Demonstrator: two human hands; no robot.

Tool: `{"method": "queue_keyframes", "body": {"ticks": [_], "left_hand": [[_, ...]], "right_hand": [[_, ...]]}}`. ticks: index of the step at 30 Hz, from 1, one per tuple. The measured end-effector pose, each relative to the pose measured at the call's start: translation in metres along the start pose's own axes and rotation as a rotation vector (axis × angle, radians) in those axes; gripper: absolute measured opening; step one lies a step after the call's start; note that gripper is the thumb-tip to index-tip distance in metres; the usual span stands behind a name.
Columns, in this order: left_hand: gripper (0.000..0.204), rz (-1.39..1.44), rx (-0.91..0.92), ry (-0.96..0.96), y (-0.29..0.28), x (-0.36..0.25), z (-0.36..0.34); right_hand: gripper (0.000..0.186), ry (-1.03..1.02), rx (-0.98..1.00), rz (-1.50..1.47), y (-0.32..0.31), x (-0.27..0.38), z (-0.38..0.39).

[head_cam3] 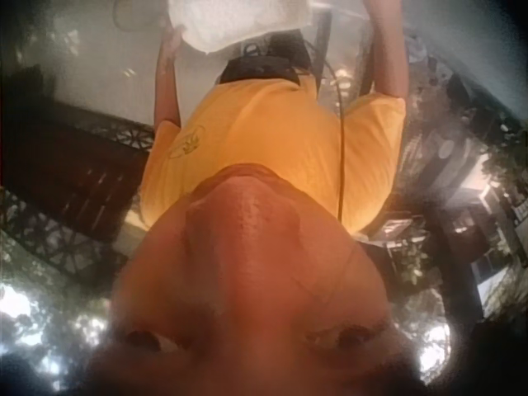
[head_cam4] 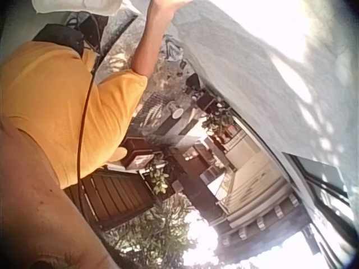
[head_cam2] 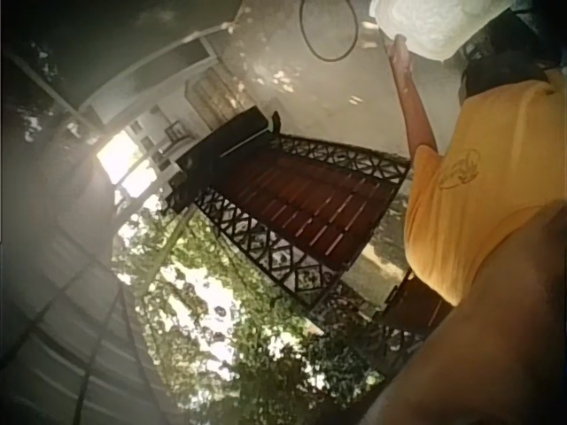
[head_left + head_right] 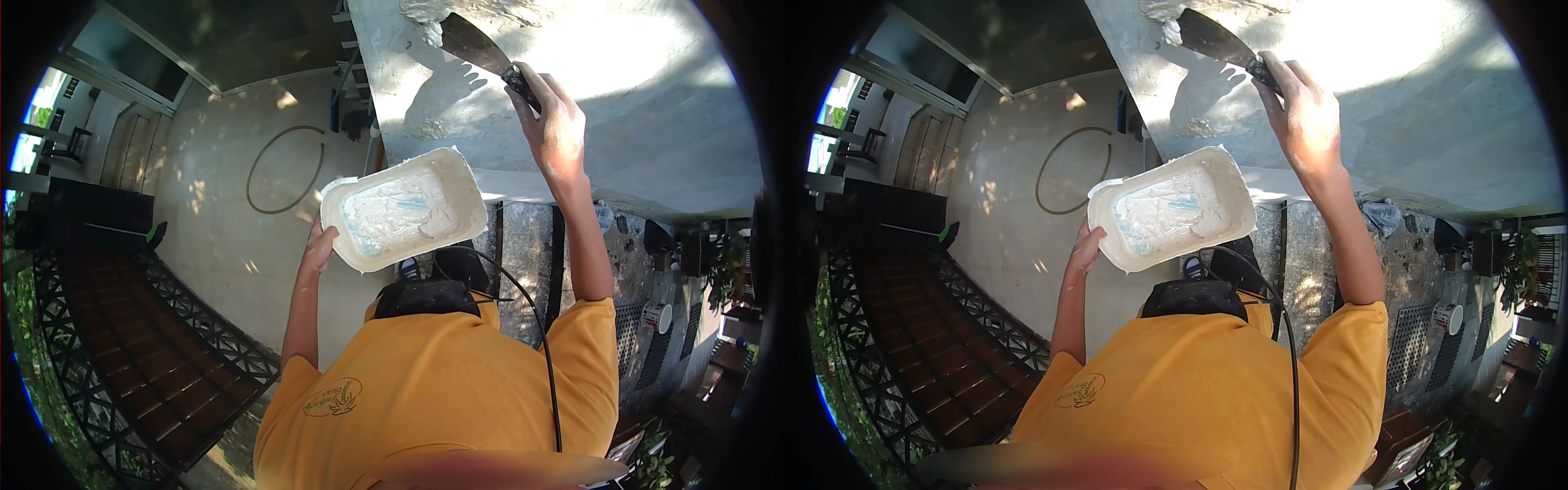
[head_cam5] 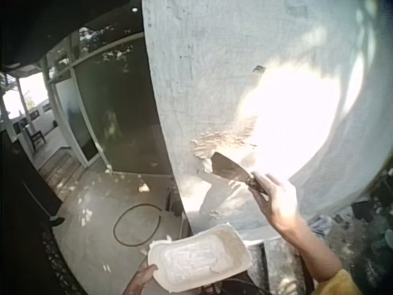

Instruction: The person applies and smooths plaster over damaged areas on an outdoor wall using a putty knife.

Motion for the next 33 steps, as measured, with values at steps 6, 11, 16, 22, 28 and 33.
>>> {"method": "queue_keyframes", "body": {"ticks": [6, 11, 16, 22, 28, 33], "left_hand": [[0.076, -0.056, 0.045, -0.018, 0.005, 0.002, 0.0], [0.076, 0.013, 0.07, -0.01, 0.007, 0.018, -0.009], [0.076, 0.001, 0.094, -0.025, 0.008, 0.026, -0.012], [0.076, 0.006, 0.107, -0.016, 0.013, 0.03, -0.016], [0.076, -0.048, 0.106, -0.031, 0.017, 0.028, -0.01], [0.076, -0.011, 0.117, -0.024, 0.017, 0.029, -0.009]], "right_hand": [[0.034, -0.143, -0.171, 0.146, -0.01, 0.006, -0.029], [0.032, -0.162, -0.164, 0.221, -0.008, 0.007, -0.036], [0.034, -0.088, -0.194, 0.232, -0.026, -0.001, -0.031], [0.036, -0.22, -0.117, 0.158, -0.012, 0.015, -0.037], [0.039, -0.3, -0.041, 0.229, 0.001, 0.003, -0.049], [0.035, -0.273, -0.038, 0.343, -0.031, -0.018, -0.049]]}}
Point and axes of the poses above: each hand's wrist, its own z-axis away from the middle knuckle, its own y-axis out of the palm, x = y × z, the point moved 10 cm from there along -z, towards the middle knuckle, and after that the axes turned 15 degrees about -x, right-handed, at the moved point
